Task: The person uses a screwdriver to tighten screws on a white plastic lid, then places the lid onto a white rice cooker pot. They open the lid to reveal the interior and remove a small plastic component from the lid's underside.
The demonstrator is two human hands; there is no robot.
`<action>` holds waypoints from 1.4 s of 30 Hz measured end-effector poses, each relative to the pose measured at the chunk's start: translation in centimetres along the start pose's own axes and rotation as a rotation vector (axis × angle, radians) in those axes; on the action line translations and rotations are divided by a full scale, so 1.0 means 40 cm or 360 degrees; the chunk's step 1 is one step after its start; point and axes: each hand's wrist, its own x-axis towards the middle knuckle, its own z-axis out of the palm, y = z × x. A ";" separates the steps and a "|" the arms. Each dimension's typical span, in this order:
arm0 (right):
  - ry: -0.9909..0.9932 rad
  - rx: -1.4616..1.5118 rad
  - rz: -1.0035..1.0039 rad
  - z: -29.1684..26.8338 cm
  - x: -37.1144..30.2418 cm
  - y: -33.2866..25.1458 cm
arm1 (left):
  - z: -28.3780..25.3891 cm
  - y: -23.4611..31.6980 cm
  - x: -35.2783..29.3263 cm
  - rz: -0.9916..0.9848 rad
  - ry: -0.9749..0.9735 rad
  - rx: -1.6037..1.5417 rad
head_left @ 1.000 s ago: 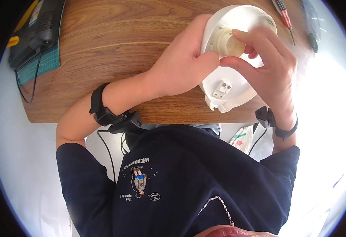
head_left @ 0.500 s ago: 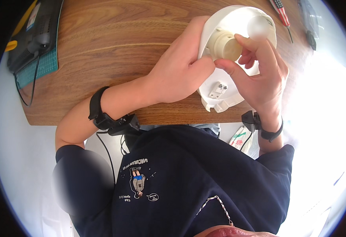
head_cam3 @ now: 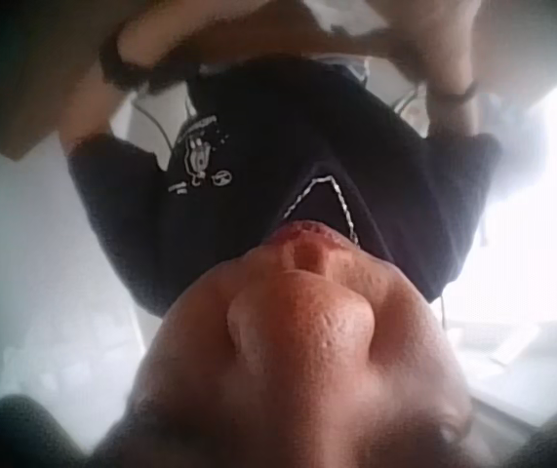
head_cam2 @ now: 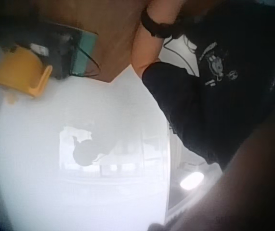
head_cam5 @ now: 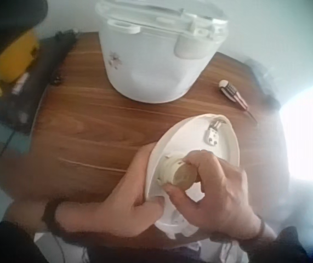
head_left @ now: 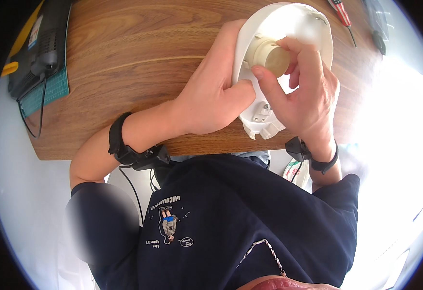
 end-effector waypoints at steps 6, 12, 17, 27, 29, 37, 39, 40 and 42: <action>0.0092 -0.0014 0.0086 0.016 -0.013 -0.017 | 0.016 0.002 0.002 0.0119 0.0143 -0.0035; 0.0078 0.0102 0.0132 0.024 -0.005 -0.001 | -0.011 -0.010 0.007 -0.0075 0.0150 -0.0110; 0.0046 0.0125 0.0049 -0.005 0.003 0.006 | -0.015 -0.008 0.010 -0.0058 0.0143 -0.0071; 0.0103 0.0158 -0.0130 -0.001 -0.005 0.032 | -0.013 -0.010 0.009 -0.0057 0.0151 -0.0078; 0.0037 0.0160 -0.0126 -0.015 -0.002 0.033 | -0.011 -0.008 0.008 -0.0051 0.0108 -0.0080; 0.0039 0.0214 -0.0180 -0.034 0.014 0.041 | 0.005 0.000 0.006 0.0025 0.0068 -0.0134; 0.0080 0.0221 -0.0133 -0.025 0.011 0.036 | 0.002 0.003 0.007 0.0029 0.0074 -0.0122; 0.0098 0.0220 -0.0113 -0.020 0.009 0.031 | 0.000 0.003 0.006 0.0045 0.0068 -0.0098; 0.0141 0.0226 -0.0081 -0.011 -0.006 0.026 | 0.004 -0.001 0.002 0.0080 0.0059 -0.0038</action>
